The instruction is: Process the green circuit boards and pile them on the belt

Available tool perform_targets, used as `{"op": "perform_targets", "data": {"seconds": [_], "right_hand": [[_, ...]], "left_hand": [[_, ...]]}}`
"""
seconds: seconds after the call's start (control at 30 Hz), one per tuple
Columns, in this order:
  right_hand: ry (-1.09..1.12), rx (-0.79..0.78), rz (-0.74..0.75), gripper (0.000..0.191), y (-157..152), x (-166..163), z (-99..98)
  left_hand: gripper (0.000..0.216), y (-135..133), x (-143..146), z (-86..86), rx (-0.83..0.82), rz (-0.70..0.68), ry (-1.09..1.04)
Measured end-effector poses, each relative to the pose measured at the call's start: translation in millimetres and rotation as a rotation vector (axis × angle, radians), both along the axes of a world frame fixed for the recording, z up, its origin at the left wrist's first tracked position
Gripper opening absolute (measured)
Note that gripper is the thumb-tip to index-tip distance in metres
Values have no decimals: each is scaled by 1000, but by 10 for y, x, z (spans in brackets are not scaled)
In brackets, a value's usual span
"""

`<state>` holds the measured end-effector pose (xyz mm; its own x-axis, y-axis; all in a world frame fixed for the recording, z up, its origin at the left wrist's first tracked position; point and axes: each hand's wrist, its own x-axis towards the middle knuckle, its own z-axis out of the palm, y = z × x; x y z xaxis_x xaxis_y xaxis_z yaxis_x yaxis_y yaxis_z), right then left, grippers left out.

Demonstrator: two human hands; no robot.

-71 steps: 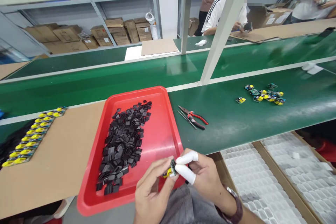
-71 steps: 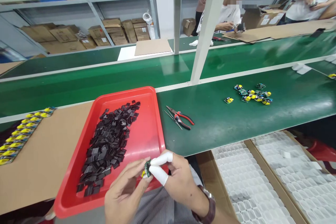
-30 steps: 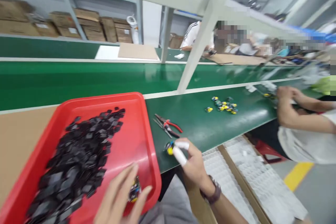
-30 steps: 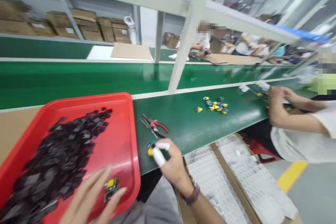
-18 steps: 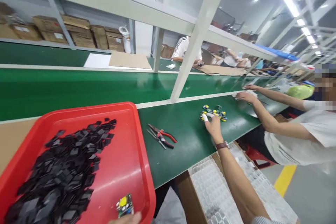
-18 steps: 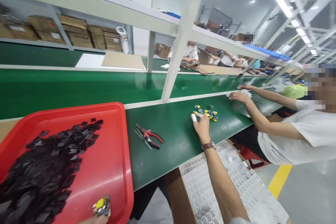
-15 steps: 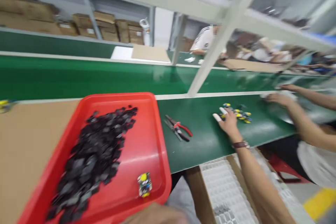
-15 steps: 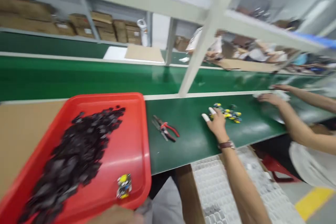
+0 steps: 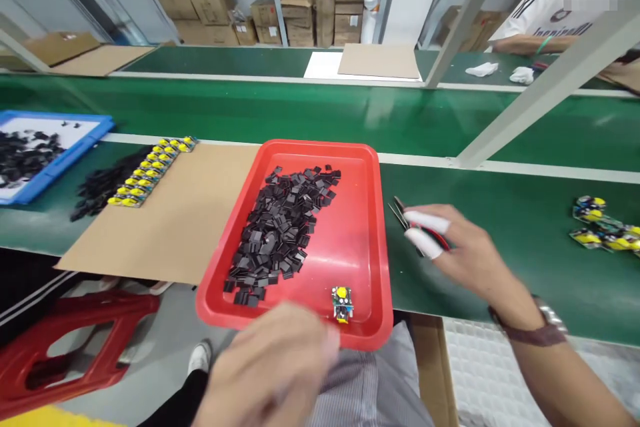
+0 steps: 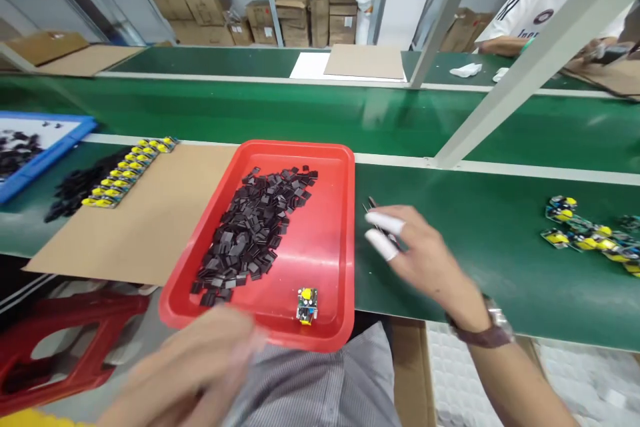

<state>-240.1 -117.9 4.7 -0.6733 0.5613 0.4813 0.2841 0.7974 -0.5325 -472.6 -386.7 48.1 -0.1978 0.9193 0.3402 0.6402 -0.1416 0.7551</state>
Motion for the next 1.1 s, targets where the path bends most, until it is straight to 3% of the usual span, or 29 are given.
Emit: {"op": "perform_targets", "data": {"seconds": [0.1,0.23,0.33,0.43,0.53,0.63,0.77,0.87,0.97,1.03,1.1], "right_hand": [[-150,-54,309,31,-284,-587,23],[-355,4,433,25,-436,-1221,-163],[-397,21,433,21,-468,-1542,-312],[-385,10,409,13,-473,-1681,-354],[-364,-9,405,8,-486,-1682,-296],[-293,-133,402,13,-516,-1618,-246],[-186,-353,344,17,-506,-1476,-318],[-62,-314,267,11,-449,-1258,-371],[94,-161,198,17,-432,-916,-338],[144,-75,281,27,-492,-695,-298],[155,-60,388,33,-614,-543,-260]], "left_hand": [[34,262,-21,-248,-240,-35,198],[46,442,78,-465,-556,-109,217],[46,469,110,-468,-580,-114,200],[25,452,55,-406,-502,-145,200],[10,419,-23,-353,-481,-156,214],[23,403,-8,-390,-461,-162,193],[47,463,144,-663,-338,-221,288],[37,497,189,-801,-283,-180,351],[25,445,158,-656,-207,35,120],[27,406,151,-484,-179,177,-110],[23,409,189,-358,-160,206,-293]]}}
